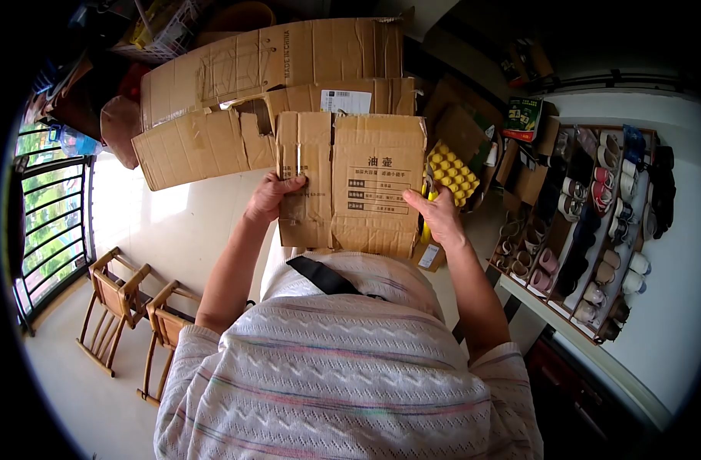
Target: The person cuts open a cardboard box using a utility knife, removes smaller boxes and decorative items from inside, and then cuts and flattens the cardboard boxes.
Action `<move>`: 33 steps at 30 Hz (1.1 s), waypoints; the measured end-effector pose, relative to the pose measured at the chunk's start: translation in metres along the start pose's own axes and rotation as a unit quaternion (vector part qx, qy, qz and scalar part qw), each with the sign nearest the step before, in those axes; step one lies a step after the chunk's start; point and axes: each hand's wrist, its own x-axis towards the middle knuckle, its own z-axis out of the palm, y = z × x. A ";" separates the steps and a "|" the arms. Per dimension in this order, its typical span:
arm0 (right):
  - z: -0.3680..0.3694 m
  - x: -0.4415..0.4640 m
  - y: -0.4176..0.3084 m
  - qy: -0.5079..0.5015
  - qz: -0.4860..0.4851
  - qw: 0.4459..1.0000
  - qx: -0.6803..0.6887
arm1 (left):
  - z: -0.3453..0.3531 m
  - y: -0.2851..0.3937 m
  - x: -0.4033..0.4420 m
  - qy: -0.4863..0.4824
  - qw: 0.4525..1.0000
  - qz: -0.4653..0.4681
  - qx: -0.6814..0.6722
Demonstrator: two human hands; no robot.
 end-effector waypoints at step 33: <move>-0.006 0.024 0.023 0.157 0.006 0.986 0.060 | -0.001 0.038 0.052 -0.035 0.987 -0.026 0.156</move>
